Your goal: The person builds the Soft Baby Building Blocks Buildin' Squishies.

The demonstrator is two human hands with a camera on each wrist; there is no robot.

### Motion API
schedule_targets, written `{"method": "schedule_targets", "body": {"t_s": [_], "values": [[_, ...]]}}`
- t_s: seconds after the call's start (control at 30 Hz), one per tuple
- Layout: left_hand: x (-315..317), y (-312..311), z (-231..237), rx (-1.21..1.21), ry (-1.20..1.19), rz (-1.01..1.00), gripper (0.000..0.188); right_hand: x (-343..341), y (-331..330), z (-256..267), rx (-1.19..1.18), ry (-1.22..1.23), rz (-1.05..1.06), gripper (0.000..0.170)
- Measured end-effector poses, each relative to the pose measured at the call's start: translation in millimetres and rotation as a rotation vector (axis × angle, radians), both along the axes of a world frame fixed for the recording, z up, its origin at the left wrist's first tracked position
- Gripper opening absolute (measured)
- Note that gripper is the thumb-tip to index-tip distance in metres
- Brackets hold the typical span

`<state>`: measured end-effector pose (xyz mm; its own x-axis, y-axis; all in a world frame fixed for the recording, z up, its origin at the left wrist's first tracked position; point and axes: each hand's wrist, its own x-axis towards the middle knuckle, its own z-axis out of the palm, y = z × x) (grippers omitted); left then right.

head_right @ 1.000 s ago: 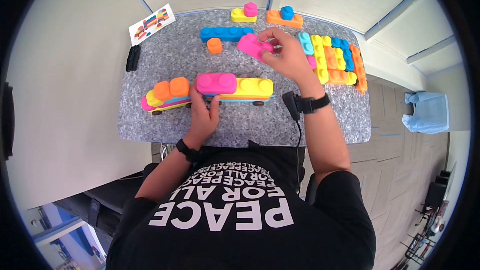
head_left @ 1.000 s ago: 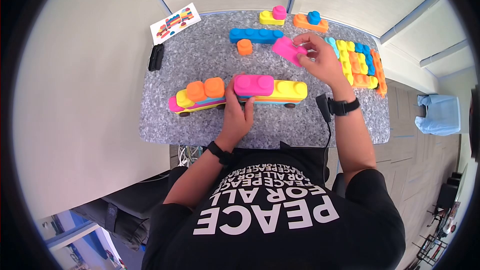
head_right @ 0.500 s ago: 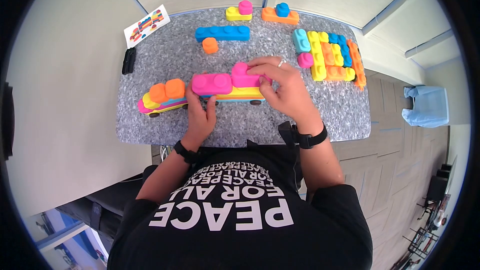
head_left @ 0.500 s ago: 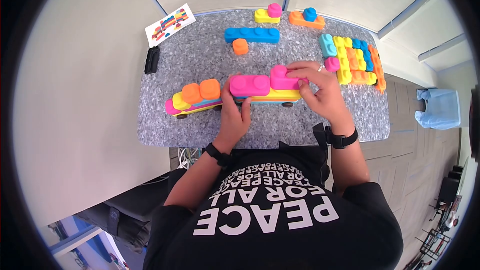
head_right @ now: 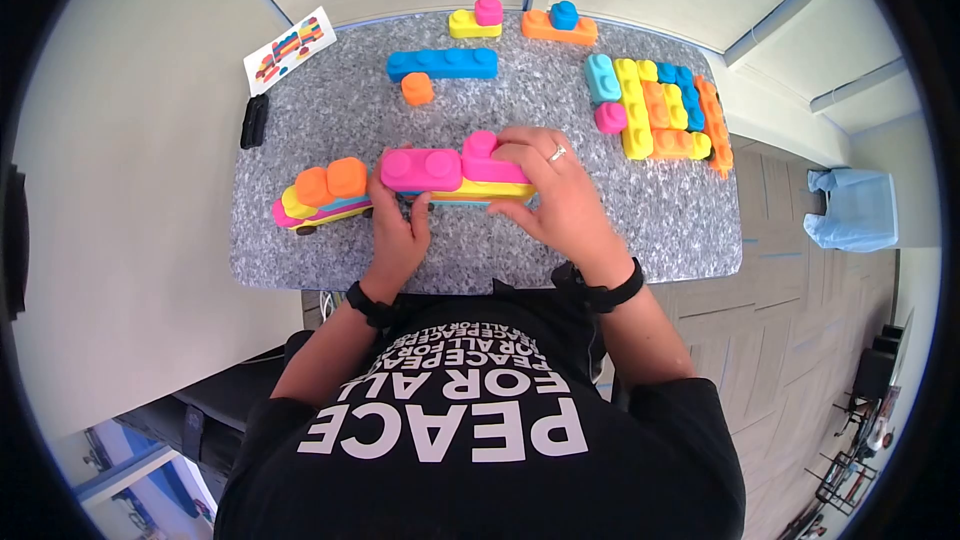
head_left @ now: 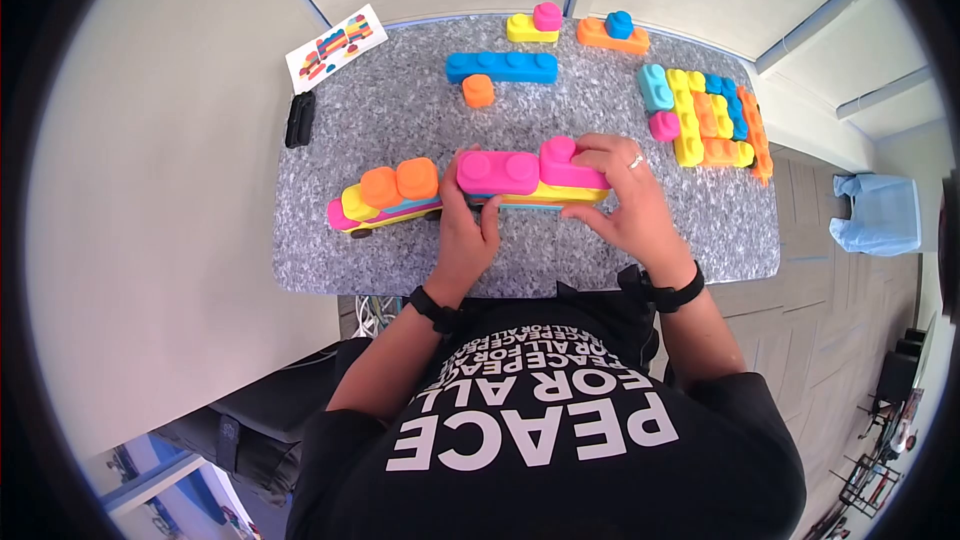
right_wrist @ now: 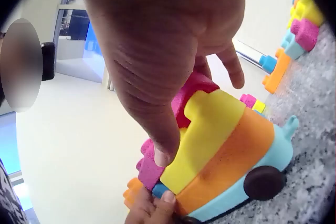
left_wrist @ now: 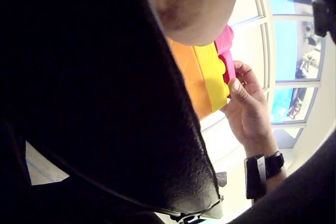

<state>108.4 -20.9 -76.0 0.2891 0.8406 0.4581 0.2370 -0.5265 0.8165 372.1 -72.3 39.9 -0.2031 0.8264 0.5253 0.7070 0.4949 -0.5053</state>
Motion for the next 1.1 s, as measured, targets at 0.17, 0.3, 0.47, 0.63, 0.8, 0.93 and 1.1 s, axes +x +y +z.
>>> {"method": "schedule_targets", "body": {"t_s": [0.17, 0.3, 0.47, 0.63, 0.8, 0.93, 1.1], "values": [[0, 0, 0, -0.016, -0.030, -0.013, 0.076, 3, 3, -18, 0.081, 0.002, 0.001, 0.062], [0, 0, 2, -0.015, -0.033, -0.014, 0.076, 1, 2, -21, 0.109, 0.042, 0.008, 0.054], [-1, 0, 0, 0.005, -0.010, -0.003, 0.076, -1, 1, -22, 0.136, 0.052, 0.004, 0.046], [-1, 1, 0, 0.004, -0.025, -0.010, 0.075, 0, 2, -34, 0.194, 0.043, 0.040, 0.037], [-1, 0, 0, -0.007, -0.037, -0.016, 0.075, -2, -4, -17, 0.039, 0.231, 0.085, 0.029], [-1, -2, 7, 0.011, 0.013, 0.004, 0.075, 32, 16, -18, -0.106, 0.440, 0.242, 0.041], [0, -2, 10, 0.011, 0.014, 0.003, 0.072, 54, 76, -5, -0.333, 0.422, 0.032, 0.056]]}}
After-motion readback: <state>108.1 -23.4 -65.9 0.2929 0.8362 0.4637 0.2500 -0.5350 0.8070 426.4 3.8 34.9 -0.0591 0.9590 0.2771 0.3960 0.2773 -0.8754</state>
